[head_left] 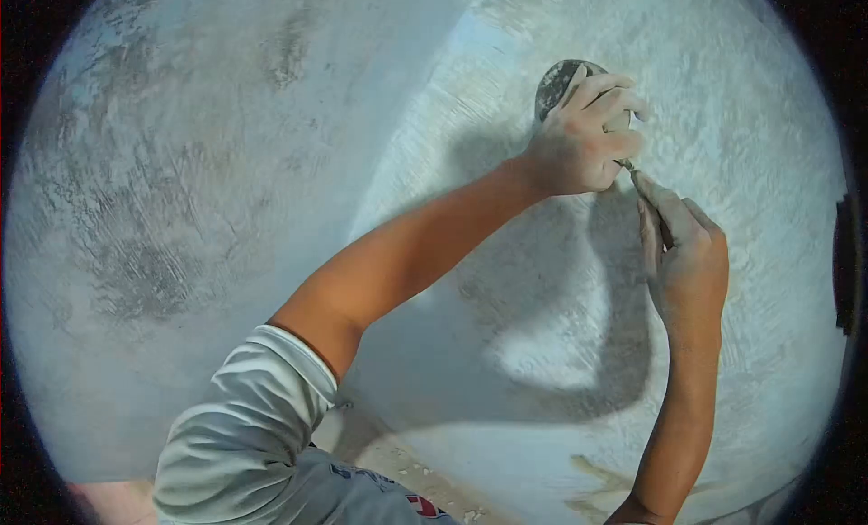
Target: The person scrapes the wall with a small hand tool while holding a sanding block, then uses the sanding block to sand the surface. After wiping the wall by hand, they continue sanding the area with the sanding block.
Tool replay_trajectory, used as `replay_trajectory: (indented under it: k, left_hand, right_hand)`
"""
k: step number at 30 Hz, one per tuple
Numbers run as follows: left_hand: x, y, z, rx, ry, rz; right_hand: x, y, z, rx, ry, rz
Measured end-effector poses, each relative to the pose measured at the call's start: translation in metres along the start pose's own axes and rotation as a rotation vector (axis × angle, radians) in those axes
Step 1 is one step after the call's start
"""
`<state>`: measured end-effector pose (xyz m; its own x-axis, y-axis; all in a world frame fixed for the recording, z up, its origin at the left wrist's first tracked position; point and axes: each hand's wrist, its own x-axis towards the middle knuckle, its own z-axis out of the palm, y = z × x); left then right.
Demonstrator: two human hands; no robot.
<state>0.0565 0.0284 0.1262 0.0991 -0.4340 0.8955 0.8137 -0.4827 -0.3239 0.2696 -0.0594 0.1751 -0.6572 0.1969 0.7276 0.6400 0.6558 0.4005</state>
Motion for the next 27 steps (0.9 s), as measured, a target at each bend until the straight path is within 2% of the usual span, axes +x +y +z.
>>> replay_trajectory:
  k: [4, 5, 9, 12, 13, 16, 17, 20, 21, 24, 25, 27]
  left_hand:
    - [0.002, 0.004, 0.001, 0.033, -0.006, 0.008]
    - [0.004, 0.0, 0.0, 0.048, 0.011, 0.019]
    - [0.0, -0.042, -0.016, 0.068, -0.006, 0.068]
    - [0.001, -0.074, -0.028, 0.074, 0.073, 0.087]
    - [0.005, -0.085, -0.034, 0.067, 0.081, 0.147]
    - [0.005, -0.098, -0.068, -0.027, -0.08, 0.012]
    - [0.004, -0.108, -0.068, -0.018, -0.055, -0.035]
    - [0.0, -0.13, -0.074, -0.003, 0.011, 0.052]
    - [0.002, -0.129, -0.08, 0.01, 0.018, 0.095]
    - [-0.003, -0.121, -0.076, 0.115, 0.012, 0.051]
    - [-0.004, -0.112, -0.074, 0.062, -0.063, -0.067]
    - [-0.002, -0.095, -0.062, 0.089, -0.065, -0.016]
  right_hand:
    - [-0.001, 0.008, -0.001, -0.039, 0.021, -0.053]
    - [0.004, 0.002, 0.001, -0.041, -0.013, 0.03]
    - [0.032, -0.009, 0.022, -0.005, 0.082, -0.145]
    - [0.06, -0.024, 0.025, -0.064, 0.083, -0.239]
    - [0.071, -0.03, 0.031, -0.011, 0.094, -0.255]
    - [0.096, -0.043, 0.051, -0.011, 0.15, -0.345]
    - [0.101, -0.048, 0.066, 0.017, 0.16, -0.251]
    - [0.107, -0.065, 0.067, -0.044, 0.086, -0.168]
    - [0.107, -0.072, 0.062, -0.055, 0.036, -0.129]
    - [0.1, -0.07, 0.064, -0.071, 0.02, -0.074]
    - [0.099, -0.07, 0.055, -0.014, -0.066, 0.009]
    - [0.083, -0.057, 0.044, 0.002, -0.022, -0.008]
